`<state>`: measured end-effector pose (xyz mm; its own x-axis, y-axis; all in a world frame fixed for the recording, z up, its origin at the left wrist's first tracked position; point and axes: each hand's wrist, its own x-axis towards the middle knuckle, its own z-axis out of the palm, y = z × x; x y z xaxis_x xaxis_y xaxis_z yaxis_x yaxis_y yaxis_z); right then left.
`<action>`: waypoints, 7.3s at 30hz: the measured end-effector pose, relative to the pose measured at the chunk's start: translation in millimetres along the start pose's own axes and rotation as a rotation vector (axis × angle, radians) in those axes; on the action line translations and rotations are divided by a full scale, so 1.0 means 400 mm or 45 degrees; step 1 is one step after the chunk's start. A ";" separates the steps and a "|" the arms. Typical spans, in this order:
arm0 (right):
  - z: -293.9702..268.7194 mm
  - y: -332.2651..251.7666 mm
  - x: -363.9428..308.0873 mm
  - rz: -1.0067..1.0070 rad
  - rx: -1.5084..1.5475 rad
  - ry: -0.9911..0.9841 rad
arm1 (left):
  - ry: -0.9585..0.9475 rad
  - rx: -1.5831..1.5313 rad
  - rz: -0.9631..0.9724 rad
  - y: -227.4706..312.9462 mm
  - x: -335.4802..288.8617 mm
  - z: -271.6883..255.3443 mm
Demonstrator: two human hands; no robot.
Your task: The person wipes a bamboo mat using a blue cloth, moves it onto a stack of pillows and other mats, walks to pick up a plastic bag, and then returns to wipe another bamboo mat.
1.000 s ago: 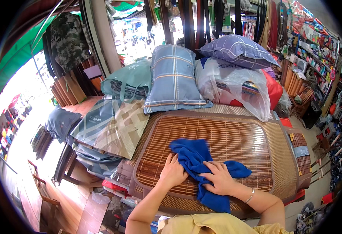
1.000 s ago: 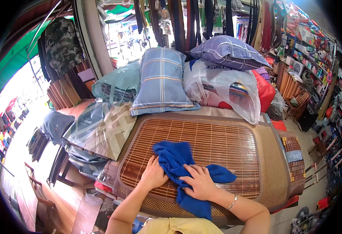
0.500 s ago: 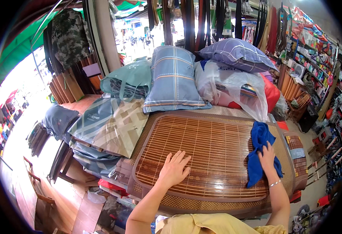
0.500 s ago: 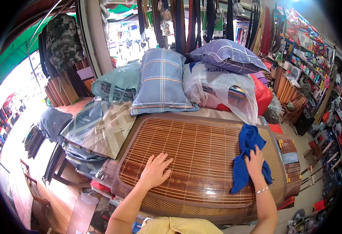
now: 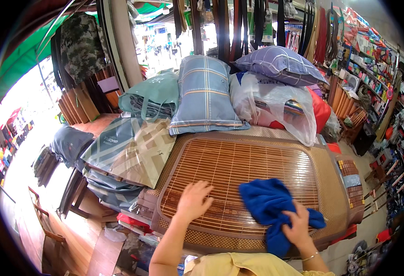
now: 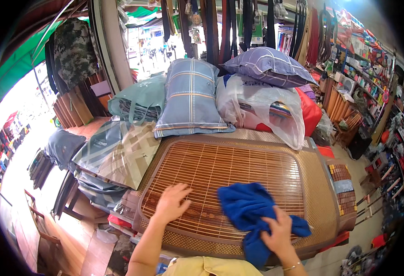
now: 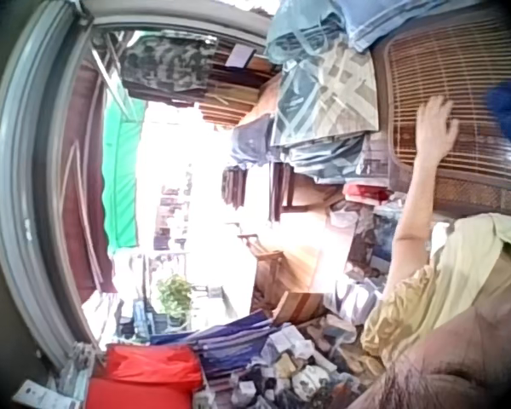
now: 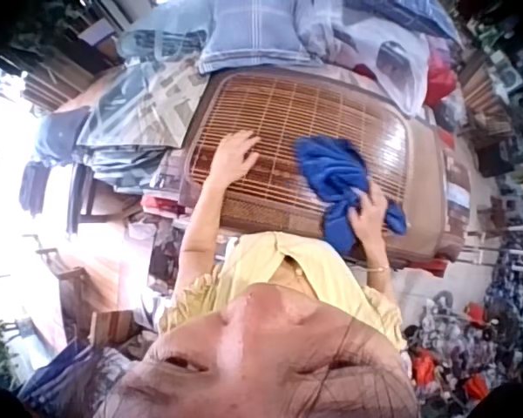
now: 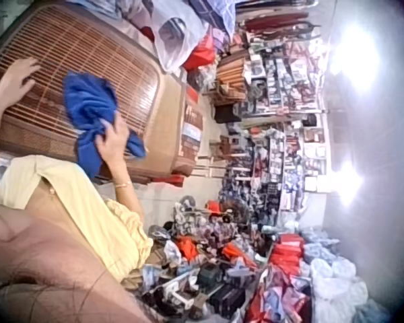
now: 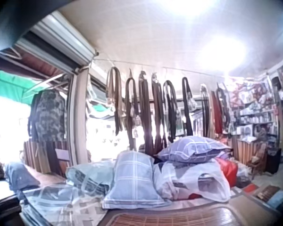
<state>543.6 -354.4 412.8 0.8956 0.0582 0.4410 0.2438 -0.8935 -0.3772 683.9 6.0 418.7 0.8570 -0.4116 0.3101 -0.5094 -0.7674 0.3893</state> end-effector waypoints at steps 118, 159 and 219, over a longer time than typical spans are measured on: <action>0.096 0.150 0.275 0.021 -0.101 -0.153 | 0.029 0.107 -0.418 -0.162 -0.248 -0.062; 0.092 -0.069 0.230 -0.110 0.392 -0.123 | 1.097 -2.338 -1.132 0.093 -0.173 0.008; 0.246 -0.285 0.308 -0.659 0.279 -0.380 | -0.214 0.277 -0.112 -0.143 -0.030 -0.015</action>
<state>662.9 -201.7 429.8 0.6990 0.6080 0.3764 0.7149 -0.6064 -0.3480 702.3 57.8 397.8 0.9074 -0.4003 0.1280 -0.4192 -0.8839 0.2073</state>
